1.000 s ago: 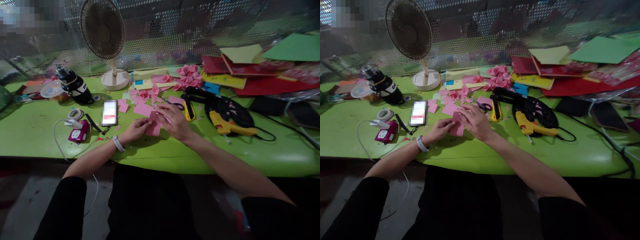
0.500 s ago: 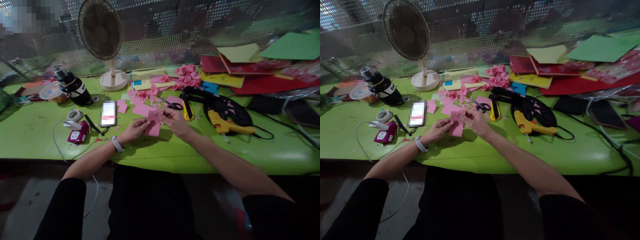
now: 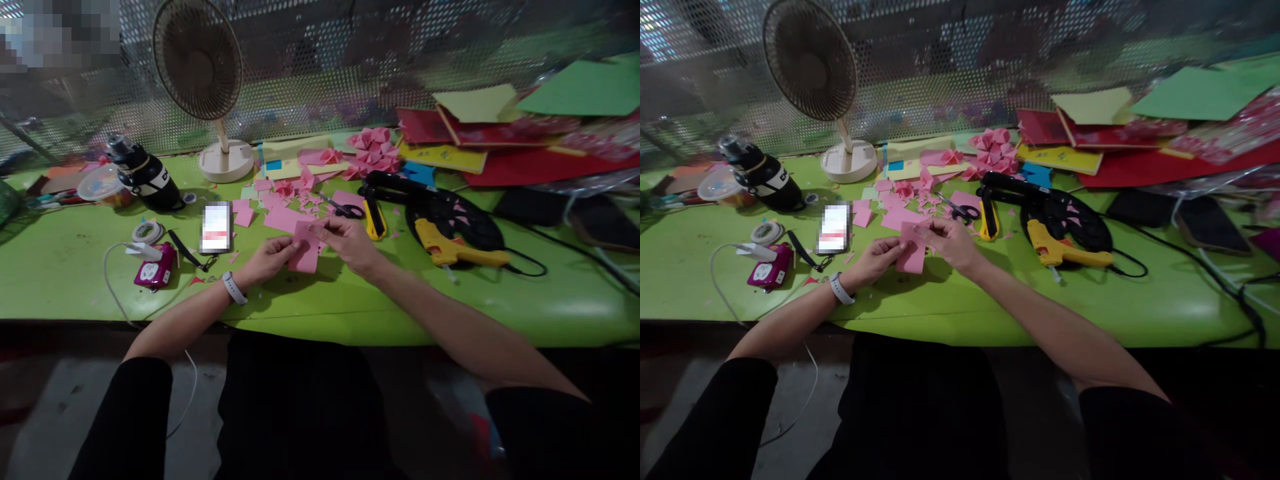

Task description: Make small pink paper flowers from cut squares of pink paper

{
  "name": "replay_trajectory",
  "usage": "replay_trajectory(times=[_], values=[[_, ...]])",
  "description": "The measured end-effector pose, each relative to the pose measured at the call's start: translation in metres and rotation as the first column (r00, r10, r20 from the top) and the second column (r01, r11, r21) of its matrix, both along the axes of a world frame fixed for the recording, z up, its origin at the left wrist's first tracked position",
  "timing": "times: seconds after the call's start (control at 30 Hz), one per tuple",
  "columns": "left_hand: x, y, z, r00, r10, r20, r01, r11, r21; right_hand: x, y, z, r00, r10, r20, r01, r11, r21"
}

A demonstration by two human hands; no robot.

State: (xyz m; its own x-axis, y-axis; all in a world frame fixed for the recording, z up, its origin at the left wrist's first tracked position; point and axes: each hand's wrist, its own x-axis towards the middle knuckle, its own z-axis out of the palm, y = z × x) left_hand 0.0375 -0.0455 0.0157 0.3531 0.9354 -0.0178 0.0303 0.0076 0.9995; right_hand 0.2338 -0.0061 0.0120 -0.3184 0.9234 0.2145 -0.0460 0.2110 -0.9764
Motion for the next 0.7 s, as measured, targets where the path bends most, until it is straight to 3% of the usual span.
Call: replay_trajectory(times=[0.27,0.47,0.7], values=[[0.001,0.001,-0.002,0.992,-0.029,0.119,0.041,0.994,-0.1,-0.003,-0.007,0.007,0.998,-0.024,0.057,0.016,0.989,0.146],[0.002,0.0,-0.009,0.995,-0.089,0.05,0.094,0.988,-0.122,0.002,-0.006,0.012,0.997,-0.063,0.049,0.053,0.983,0.179],[0.002,-0.004,-0.004,0.986,-0.164,-0.034,0.158,0.979,-0.129,0.008,-0.004,0.012,0.992,-0.121,0.048,0.108,0.972,0.211]])
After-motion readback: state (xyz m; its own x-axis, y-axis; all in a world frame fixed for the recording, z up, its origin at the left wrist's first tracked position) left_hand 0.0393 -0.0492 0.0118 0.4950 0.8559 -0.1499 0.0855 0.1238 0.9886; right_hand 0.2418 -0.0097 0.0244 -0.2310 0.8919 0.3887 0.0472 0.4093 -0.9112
